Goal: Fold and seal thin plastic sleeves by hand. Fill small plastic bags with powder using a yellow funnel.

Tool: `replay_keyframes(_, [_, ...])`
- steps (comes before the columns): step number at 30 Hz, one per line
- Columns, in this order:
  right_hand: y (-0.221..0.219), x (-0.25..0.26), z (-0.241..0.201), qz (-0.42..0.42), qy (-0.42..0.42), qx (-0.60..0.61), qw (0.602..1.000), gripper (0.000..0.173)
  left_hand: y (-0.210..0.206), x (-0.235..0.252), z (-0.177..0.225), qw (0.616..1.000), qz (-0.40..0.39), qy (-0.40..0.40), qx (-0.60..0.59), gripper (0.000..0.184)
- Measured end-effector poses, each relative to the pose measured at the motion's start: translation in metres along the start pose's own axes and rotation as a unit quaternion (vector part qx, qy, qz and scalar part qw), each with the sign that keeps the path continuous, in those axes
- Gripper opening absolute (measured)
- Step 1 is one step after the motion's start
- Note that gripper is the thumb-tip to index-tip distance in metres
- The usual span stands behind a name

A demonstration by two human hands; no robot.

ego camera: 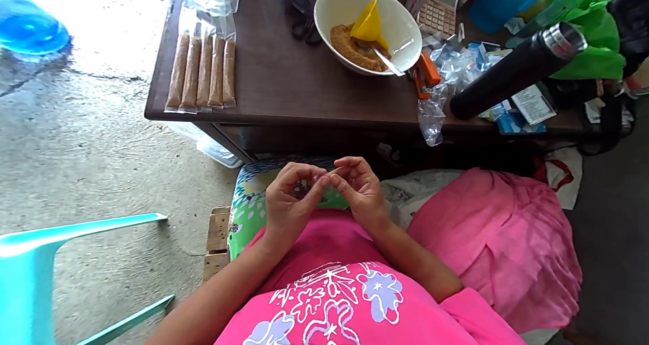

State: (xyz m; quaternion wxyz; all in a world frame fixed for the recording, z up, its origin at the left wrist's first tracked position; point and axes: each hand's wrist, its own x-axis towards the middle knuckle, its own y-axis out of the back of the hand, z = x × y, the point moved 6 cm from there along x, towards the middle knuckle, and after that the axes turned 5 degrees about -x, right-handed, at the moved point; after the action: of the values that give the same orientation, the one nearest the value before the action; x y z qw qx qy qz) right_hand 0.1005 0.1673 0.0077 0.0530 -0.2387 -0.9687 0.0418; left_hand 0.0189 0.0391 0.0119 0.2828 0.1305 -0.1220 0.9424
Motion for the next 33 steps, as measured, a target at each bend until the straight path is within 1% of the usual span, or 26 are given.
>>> replay_keyframes(2, [-0.002,0.000,0.000,-0.007,0.009,-0.014,1.000,0.030,0.002,0.002,0.003,1.000,0.013,-0.023,0.013,0.009])
replay_keyframes(3, [-0.002,0.000,0.000,-0.012,0.029,-0.037,0.999,0.029,0.004,0.002,0.004,0.999,0.019,-0.036,0.024,0.008])
replay_keyframes(5, [0.000,0.000,-0.003,-0.008,0.101,-0.114,0.988,0.029,0.006,0.002,0.007,0.995,0.027,-0.069,0.073,0.007])
replay_keyframes(6, [0.001,-0.001,-0.008,-0.003,0.142,-0.157,0.977,0.027,0.007,0.002,0.009,0.990,0.027,-0.088,0.110,0.008])
replay_keyframes(9, [0.000,-0.004,-0.026,0.016,0.252,-0.256,0.933,0.014,0.010,0.002,0.013,0.969,0.018,-0.143,0.202,0.008])
replay_keyframes(12, [0.000,-0.005,-0.036,0.027,0.317,-0.314,0.894,0.011,0.007,0.001,0.016,0.956,0.006,-0.163,0.243,0.008])
replay_keyframes(15, [-0.001,-0.006,-0.039,0.016,0.345,-0.359,0.867,0.013,0.005,0.000,0.016,0.955,-0.002,-0.160,0.249,0.008])
replay_keyframes(18, [-0.001,-0.007,-0.040,-0.003,0.365,-0.375,0.852,0.011,0.005,0.000,0.014,0.958,-0.007,-0.145,0.247,0.009])
replay_keyframes(25, [-0.005,-0.003,-0.043,-0.032,0.363,-0.409,0.837,0.010,0.006,-0.001,0.013,0.964,-0.010,-0.124,0.237,0.009])
replay_keyframes(33, [-0.007,-0.004,-0.048,-0.035,0.373,-0.421,0.826,0.008,0.004,-0.002,0.013,0.962,-0.013,-0.124,0.241,0.009])
